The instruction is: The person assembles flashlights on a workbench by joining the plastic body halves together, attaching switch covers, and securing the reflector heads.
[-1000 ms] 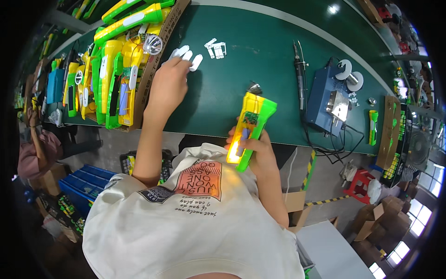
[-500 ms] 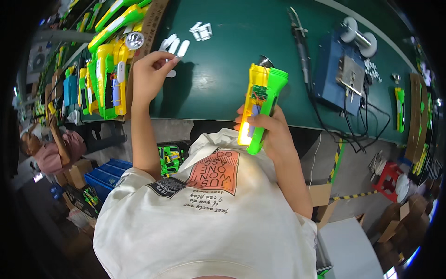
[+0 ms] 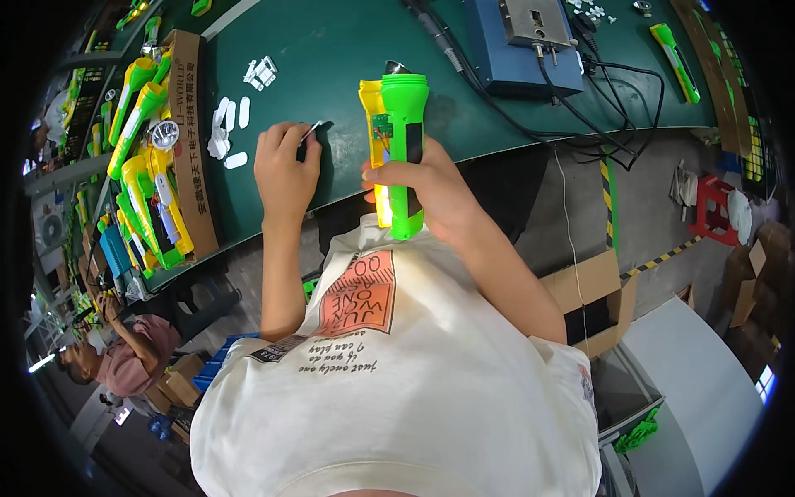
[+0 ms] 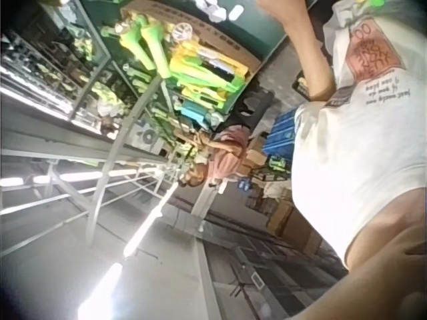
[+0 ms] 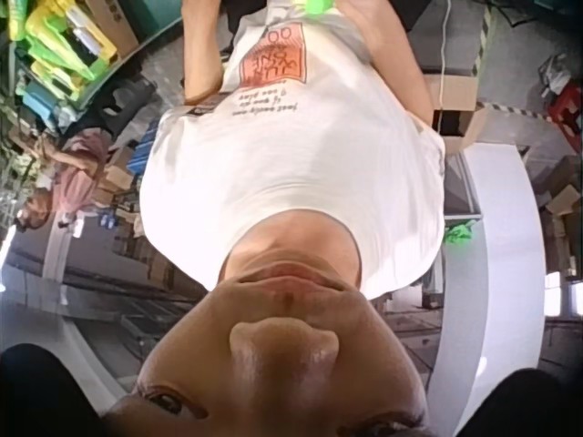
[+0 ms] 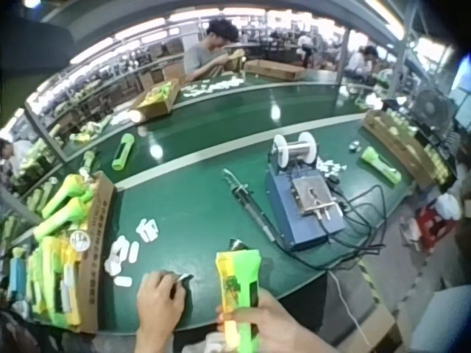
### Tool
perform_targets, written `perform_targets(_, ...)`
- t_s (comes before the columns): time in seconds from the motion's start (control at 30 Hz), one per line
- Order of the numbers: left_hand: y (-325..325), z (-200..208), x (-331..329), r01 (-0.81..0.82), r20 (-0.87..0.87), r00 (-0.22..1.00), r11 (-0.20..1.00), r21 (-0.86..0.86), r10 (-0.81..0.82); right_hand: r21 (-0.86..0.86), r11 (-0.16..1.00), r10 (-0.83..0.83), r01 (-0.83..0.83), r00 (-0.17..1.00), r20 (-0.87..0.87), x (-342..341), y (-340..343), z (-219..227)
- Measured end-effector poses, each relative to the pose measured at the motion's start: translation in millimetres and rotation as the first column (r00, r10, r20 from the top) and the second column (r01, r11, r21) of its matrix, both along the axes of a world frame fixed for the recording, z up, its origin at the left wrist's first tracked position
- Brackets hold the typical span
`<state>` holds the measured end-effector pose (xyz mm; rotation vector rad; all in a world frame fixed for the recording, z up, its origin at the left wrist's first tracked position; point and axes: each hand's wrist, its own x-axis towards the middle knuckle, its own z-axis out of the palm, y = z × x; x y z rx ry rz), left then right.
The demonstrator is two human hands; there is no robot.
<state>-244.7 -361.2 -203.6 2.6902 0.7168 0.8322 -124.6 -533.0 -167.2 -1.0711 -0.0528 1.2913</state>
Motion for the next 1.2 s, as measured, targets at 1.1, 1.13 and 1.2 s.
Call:
perform_targets(1.1,13.5,6.2,5.7,0.324,0.002,0.946,0.945,-0.041,-0.324,-0.047,0.999,0.029,-0.028,0.999,0.023,-3.7,-1.8,-6.1)
perform_targets(1.13,13.7,7.9,6.5,0.299,-0.018,0.954,0.954,-0.027,-0.3,-0.047,0.999,0.029,-0.027,0.999,0.024,-4.3,-2.3,-5.7)
perform_targets(1.2,4.1,15.4,6.1,0.158,-0.017,0.986,0.971,-0.181,-0.164,-0.037,0.999,0.003,-0.002,0.999,0.034,-5.6,-2.2,-4.1)
